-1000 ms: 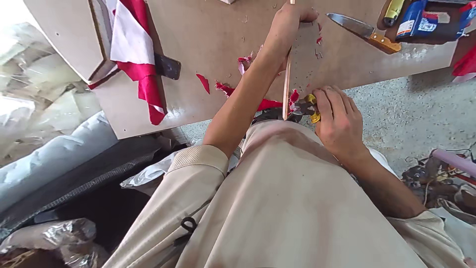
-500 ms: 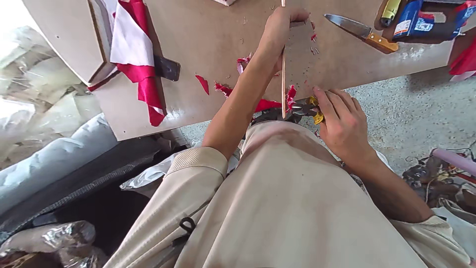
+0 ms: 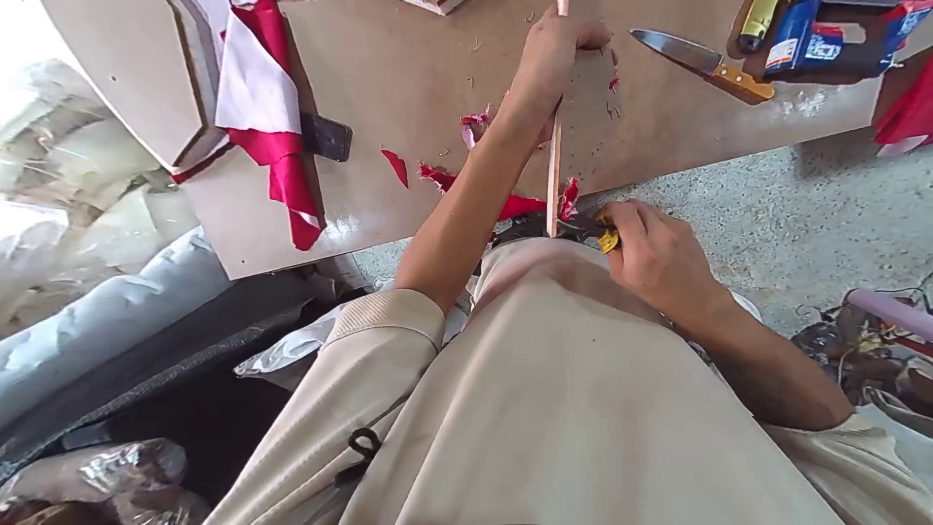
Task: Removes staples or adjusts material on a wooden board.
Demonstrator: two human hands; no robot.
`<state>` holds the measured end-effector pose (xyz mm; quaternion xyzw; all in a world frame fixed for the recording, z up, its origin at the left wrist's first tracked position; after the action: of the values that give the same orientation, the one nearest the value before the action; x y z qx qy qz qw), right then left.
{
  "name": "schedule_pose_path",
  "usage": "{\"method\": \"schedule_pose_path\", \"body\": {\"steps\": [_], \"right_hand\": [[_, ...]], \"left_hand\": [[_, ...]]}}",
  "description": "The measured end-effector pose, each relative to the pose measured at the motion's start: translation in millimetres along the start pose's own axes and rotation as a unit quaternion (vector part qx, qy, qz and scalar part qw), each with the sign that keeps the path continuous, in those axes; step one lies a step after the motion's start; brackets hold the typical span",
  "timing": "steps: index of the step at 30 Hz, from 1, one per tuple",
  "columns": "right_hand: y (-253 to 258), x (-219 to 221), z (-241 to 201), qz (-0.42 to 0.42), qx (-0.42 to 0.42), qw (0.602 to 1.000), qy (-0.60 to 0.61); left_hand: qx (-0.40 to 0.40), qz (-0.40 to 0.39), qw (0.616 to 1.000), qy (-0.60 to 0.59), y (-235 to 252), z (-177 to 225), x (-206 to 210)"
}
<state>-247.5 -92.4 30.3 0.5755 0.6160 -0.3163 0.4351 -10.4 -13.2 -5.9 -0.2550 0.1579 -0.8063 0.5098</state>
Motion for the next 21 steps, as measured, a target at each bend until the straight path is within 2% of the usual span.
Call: {"method": "schedule_pose_path", "body": {"steps": [2,4,5,6,7,8,9,11,12,15,18,19,21], "right_hand": [[0,4,-2,-0.083,0.009,0.992,0.098],[0,12,-1,-0.153,0.052,0.952,0.26],[2,15,0,-0.168,0.073,0.915,0.36],[2,17,0,-0.178,0.087,0.861,0.468],[2,16,0,-0.183,0.087,0.803,0.56],[2,14,0,-0.183,0.081,0.766,0.61],[1,11,0,-0.177,0.074,0.764,0.616],[-4,7,4,-0.164,0.067,0.806,0.565],[-8,6,6,-0.157,0.073,0.812,0.558],[-19,3,6,-0.147,0.095,0.789,0.589],[-20,-9,13,-0.215,0.074,0.81,0.541],[-19,-13,15,-0.242,0.074,0.821,0.512],[-16,-16,19,-0.286,0.082,0.842,0.45]], "left_hand": [[0.01,-0.05,0.999,-0.018,-10,6,11],[0.038,-0.129,0.989,-0.057,-16,10,20],[0.051,-0.153,0.985,-0.063,-17,14,25],[0.054,-0.162,0.983,-0.068,-21,17,27],[0.046,-0.159,0.983,-0.082,-25,21,28],[0.039,-0.145,0.984,-0.092,-27,23,27],[0.036,-0.128,0.986,-0.099,-26,24,25],[0.042,-0.095,0.99,-0.095,-24,26,17],[0.045,-0.078,0.991,-0.096,-22,26,14],[0.069,-0.055,0.99,-0.107,-6,13,7],[0.127,-0.168,0.968,-0.133,40,-15,-3],[0.135,-0.172,0.967,-0.13,39,-15,-2],[0.112,-0.089,0.985,-0.095,4,9,10]]}}
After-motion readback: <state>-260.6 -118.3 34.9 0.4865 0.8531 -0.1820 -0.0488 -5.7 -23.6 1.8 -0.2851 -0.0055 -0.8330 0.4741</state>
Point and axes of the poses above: each hand's wrist, its own y-axis towards the middle knuckle, its own x-axis out of the palm, z = x × y, the point moved 2 cm from there along y, towards the middle knuckle, and after that the axes turned 1 degree about -y, right-handed, at the moved point
